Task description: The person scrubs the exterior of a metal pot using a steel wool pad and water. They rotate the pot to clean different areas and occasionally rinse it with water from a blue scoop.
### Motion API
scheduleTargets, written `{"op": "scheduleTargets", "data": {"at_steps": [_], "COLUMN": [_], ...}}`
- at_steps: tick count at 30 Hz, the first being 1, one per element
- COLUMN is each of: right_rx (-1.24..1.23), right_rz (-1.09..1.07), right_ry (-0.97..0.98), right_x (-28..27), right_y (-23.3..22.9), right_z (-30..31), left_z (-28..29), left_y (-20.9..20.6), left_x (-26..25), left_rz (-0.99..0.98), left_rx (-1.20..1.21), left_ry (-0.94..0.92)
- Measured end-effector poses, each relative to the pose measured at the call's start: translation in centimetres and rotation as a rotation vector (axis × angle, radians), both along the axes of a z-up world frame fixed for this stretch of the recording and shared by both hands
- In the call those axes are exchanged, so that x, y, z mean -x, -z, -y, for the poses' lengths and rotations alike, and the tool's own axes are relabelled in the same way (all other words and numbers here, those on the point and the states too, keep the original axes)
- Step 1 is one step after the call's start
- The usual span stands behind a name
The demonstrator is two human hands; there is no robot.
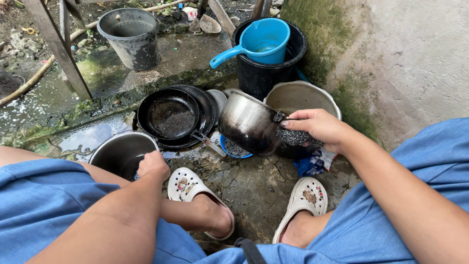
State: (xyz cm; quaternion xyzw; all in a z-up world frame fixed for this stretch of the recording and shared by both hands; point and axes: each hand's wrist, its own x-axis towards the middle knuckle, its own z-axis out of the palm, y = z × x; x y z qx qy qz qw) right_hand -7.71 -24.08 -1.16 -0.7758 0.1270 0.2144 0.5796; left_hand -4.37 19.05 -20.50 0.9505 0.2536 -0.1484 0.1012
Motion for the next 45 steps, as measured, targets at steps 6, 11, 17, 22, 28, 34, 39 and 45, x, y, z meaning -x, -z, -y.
{"op": "scheduleTargets", "data": {"at_steps": [6, 11, 17, 22, 28, 34, 39, 45], "right_rx": [-0.202, -0.273, -0.345, -0.279, -0.279, -0.184, -0.080, 0.083], "right_rz": [0.025, 0.040, 0.008, 0.010, -0.033, -0.095, -0.112, -0.102], "right_ry": [0.075, 0.115, 0.077, 0.102, 0.073, 0.070, 0.013, -0.108], "right_x": [-0.5, -1.2, -1.1, 0.7, 1.2, -0.5, -1.7, -3.1], "right_y": [-1.1, -0.8, -0.7, -0.4, 0.4, 0.0, -1.4, -5.1], "right_z": [0.4, 1.2, 2.0, 3.9, 5.0, 5.6, 7.5, 9.3], "left_z": [-2.9, -2.2, 4.2, 6.4, 6.2, 10.8, 18.0, 22.7], "left_y": [-6.9, -13.6, -14.9, -11.1, -6.1, -12.4, -22.5, -27.1], "left_x": [-5.4, -11.8, -13.2, -11.7, -9.9, -14.5, -14.5, -10.7], "left_rz": [0.305, 0.400, 0.387, 0.333, 0.253, 0.128, -0.240, -0.168], "left_rx": [0.163, 0.227, 0.082, -0.008, 0.017, 0.103, 0.829, 0.570], "left_ry": [-0.114, -0.076, 0.322, 0.511, 0.574, 0.603, 1.053, 1.358]}}
